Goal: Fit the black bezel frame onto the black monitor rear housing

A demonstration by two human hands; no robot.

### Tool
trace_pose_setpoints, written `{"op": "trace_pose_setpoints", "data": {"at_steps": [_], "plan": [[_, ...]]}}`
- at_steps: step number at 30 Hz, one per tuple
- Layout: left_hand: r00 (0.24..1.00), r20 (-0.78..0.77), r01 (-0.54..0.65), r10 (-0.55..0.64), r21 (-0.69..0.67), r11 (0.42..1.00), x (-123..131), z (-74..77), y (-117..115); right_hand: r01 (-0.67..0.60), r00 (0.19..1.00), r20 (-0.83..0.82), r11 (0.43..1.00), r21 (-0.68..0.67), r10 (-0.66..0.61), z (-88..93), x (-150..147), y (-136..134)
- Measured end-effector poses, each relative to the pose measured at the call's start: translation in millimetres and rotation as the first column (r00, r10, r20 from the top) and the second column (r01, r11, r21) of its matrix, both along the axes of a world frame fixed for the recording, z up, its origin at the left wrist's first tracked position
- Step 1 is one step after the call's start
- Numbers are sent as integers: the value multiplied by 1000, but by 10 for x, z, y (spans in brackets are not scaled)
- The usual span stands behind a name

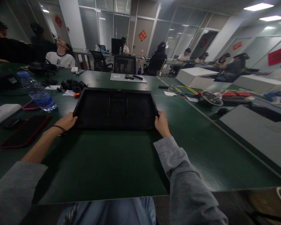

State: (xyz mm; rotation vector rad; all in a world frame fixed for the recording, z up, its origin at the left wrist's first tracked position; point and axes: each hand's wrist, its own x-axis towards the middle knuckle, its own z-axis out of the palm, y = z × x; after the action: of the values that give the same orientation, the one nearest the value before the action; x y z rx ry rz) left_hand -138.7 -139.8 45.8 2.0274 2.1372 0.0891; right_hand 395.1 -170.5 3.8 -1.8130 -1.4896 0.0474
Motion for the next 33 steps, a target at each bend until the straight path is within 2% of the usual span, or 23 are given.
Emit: {"op": "trace_pose_setpoints", "data": {"at_steps": [7,13,20,29,31,33], "plan": [[999,10,-46,45,59,997,95,-12,-64,-42,999,-2,999,7,42,-14,49,48],[998,66,-19,14,74,997,103,2,-92,-87,996,-39,996,-32,86,-7,156,69],[1000,27,-8,5,97,995,67,-9,-64,-65,997,48,997,-48,68,-29,132,57],[997,52,44,-52,146,988,36,-131,3,-28,998,51,999,-15,29,-63,68,58],[996,88,3,-20,191,982,56,-134,-25,-30,998,58,999,11,29,-59,59,60],[991,133,-58,19,296,954,104,-104,-76,-7,997,80,997,77,1,-32,53,60]]}}
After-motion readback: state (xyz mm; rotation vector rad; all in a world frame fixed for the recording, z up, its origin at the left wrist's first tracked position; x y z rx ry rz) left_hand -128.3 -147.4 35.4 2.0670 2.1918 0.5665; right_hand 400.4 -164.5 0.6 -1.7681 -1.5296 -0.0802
